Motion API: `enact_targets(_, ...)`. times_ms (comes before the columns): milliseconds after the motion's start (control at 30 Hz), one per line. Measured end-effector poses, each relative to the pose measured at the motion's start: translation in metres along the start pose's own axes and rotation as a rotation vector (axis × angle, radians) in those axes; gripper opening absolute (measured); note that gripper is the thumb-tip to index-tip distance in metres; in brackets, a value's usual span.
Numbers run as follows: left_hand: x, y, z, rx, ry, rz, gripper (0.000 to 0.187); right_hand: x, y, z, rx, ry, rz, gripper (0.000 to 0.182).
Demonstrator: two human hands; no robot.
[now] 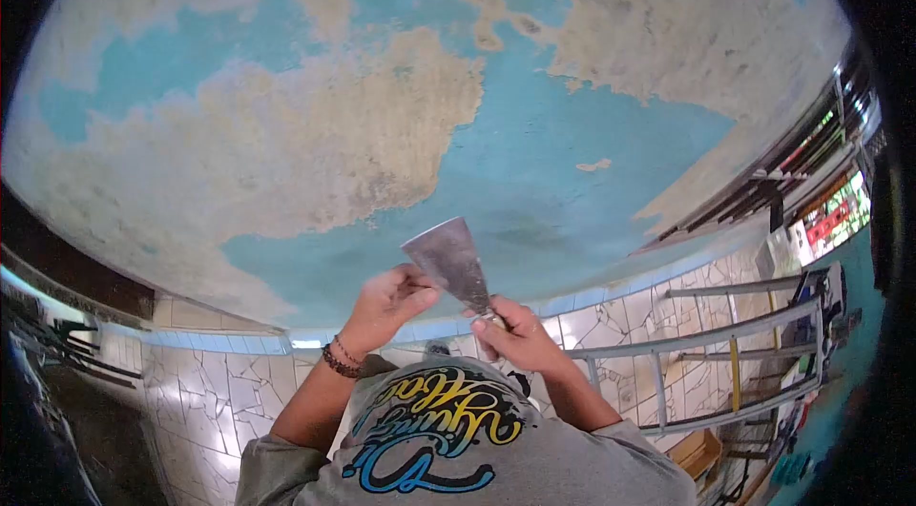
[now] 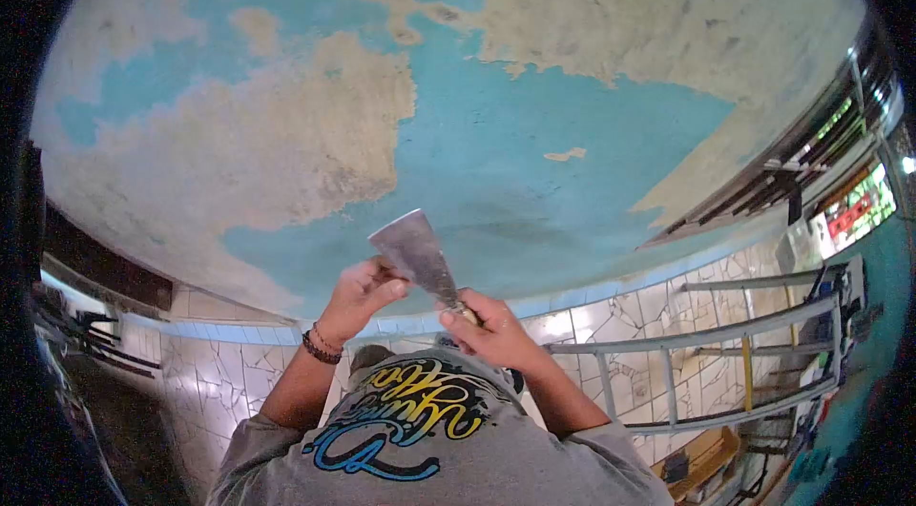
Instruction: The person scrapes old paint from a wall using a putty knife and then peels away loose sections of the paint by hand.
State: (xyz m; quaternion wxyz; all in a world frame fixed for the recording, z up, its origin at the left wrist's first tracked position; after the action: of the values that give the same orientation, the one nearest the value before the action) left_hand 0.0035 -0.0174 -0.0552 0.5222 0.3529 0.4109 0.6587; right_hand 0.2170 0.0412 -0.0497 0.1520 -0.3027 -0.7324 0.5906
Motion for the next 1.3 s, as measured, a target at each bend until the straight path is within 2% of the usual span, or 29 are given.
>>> enact_targets(33,0.000,0.008,0.012,-0.106,-0.041,0.055,0.027,0.003,-0.002,0.008,0.018,-0.022,0.005,0.024)
enact_targets(133,-0.003,0.026,0.018,-0.106,0.031,-0.010,0.025,0.013,-0.002,0.035,0.088,-0.081,-0.023,0.024)
enact_targets(233,-0.006,0.022,0.005,-0.074,0.121,0.042,0.027,0.024,0.000,0.053,0.172,-0.116,-0.048,0.026)
enact_targets(433,0.000,0.028,-0.009,0.010,0.134,0.015,0.024,0.037,-0.013,0.068,0.171,-0.078,0.034,0.030)
enact_targets(533,-0.001,0.024,-0.017,-0.017,0.088,-0.024,0.027,0.038,-0.015,0.076,0.163,0.098,-0.012,0.029)
enact_targets(633,-0.008,0.036,-0.016,0.003,-0.096,-0.134,0.028,0.037,-0.025,0.086,0.220,0.140,0.053,0.029)
enact_targets(833,-0.008,0.040,-0.034,0.114,-0.172,-0.154,0.031,0.039,-0.031,0.108,0.220,0.281,0.097,0.029)
enact_targets(967,0.000,0.032,-0.029,0.005,-0.177,-0.171,0.033,0.041,-0.038,0.114,0.239,0.288,0.048,0.029)
enact_targets(1033,0.000,0.046,-0.016,-0.086,-0.185,-0.190,0.031,0.043,-0.038,0.115,0.282,0.273,0.038,0.028)
enact_targets(1133,0.006,0.071,-0.009,-0.062,-0.230,-0.303,0.039,0.053,-0.045,0.107,0.382,0.289,-0.033,0.031)
enact_targets(1233,0.014,0.069,-0.009,-0.037,-0.204,-0.127,0.039,0.060,-0.059,0.109,0.436,0.328,-0.022,0.035)
enact_targets(1300,0.019,0.065,-0.007,-0.087,-0.170,-0.111,0.040,0.066,-0.058,0.109,0.457,0.340,-0.022,0.037)
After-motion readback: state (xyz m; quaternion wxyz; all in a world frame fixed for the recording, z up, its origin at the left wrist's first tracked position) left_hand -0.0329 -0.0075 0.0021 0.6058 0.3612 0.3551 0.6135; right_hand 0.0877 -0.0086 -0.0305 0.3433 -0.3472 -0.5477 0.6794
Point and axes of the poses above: each hand's wrist, its own x-axis towards the middle knuckle, its own z-axis out of the palm, y = z × x, the point moved 2 cm from there along x, towards the middle knuckle, and after that the axes turned 15 degrees about -x, right-handed, at the moved point
